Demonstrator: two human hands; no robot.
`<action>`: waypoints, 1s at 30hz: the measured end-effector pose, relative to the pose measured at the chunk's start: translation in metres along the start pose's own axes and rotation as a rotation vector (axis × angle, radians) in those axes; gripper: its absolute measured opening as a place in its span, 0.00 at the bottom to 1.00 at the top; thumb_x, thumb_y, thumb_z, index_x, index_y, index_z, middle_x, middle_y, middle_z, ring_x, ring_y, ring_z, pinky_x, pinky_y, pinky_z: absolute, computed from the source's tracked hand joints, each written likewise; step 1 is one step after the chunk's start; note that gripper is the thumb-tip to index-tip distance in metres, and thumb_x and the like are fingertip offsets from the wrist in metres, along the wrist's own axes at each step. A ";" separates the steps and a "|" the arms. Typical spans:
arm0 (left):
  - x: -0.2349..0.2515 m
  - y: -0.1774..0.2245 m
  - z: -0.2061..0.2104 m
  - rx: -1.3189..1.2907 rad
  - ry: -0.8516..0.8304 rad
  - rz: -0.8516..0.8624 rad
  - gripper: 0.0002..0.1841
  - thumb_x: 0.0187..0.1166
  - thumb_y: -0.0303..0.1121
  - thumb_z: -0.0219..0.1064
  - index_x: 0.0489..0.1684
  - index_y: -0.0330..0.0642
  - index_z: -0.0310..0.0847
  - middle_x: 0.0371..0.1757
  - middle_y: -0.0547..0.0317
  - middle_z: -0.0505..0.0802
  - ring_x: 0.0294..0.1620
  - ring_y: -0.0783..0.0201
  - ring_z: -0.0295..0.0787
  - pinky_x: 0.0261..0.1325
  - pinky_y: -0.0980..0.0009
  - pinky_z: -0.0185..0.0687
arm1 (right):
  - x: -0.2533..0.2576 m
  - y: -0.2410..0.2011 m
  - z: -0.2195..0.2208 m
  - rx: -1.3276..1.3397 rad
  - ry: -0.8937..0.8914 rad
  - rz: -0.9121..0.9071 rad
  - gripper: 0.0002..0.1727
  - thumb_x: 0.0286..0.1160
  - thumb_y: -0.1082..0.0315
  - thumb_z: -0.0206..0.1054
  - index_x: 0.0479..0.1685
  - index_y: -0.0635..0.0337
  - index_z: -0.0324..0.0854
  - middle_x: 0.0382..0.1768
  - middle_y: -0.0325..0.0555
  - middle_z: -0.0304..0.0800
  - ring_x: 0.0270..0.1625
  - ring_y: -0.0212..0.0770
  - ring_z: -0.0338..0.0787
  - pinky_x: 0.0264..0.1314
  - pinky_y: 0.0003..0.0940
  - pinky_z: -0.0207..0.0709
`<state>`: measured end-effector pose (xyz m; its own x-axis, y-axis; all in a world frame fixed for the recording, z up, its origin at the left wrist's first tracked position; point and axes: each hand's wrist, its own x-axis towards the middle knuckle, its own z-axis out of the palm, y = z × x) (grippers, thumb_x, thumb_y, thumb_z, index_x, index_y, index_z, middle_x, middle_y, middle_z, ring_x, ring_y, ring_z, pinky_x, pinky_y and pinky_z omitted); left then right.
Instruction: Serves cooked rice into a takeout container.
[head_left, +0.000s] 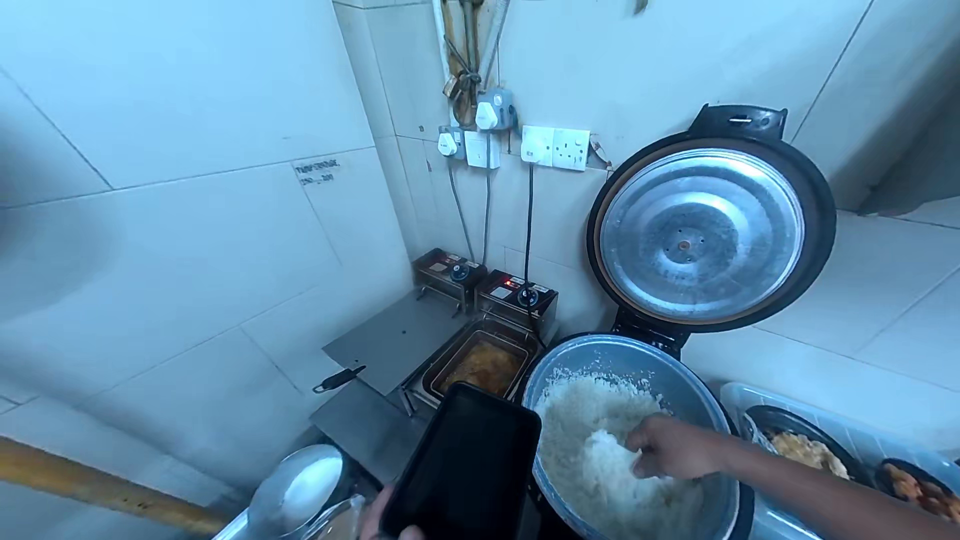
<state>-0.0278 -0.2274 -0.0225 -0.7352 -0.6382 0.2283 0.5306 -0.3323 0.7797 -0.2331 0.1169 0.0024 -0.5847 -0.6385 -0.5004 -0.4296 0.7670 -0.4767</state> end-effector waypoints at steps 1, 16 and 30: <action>0.001 -0.001 0.012 0.074 -0.008 0.034 0.36 0.85 0.46 0.65 0.88 0.44 0.52 0.78 0.55 0.76 0.75 0.62 0.77 0.76 0.55 0.79 | -0.017 -0.007 -0.013 -0.044 0.085 0.030 0.18 0.80 0.46 0.69 0.48 0.51 0.90 0.33 0.45 0.92 0.35 0.46 0.92 0.45 0.57 0.86; -0.035 -0.055 0.162 -0.023 -0.007 -0.472 0.33 0.85 0.40 0.66 0.86 0.44 0.56 0.71 0.44 0.81 0.65 0.54 0.85 0.61 0.52 0.88 | -0.117 -0.079 -0.014 -0.538 1.176 0.120 0.19 0.86 0.53 0.58 0.69 0.34 0.88 0.37 0.36 0.91 0.31 0.40 0.91 0.25 0.43 0.84; -0.010 -0.035 0.081 -0.109 0.012 -0.389 0.30 0.92 0.47 0.52 0.89 0.48 0.52 0.67 0.52 0.87 0.62 0.62 0.89 0.60 0.55 0.90 | -0.088 -0.068 -0.049 -0.461 0.824 0.297 0.16 0.83 0.51 0.60 0.59 0.38 0.89 0.41 0.42 0.94 0.41 0.50 0.95 0.37 0.58 0.88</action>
<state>-0.0731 -0.1535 -0.0051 -0.8854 -0.4581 -0.0788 0.2560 -0.6221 0.7399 -0.1860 0.1239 0.1141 -0.9329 -0.3065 0.1889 -0.3116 0.9502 0.0024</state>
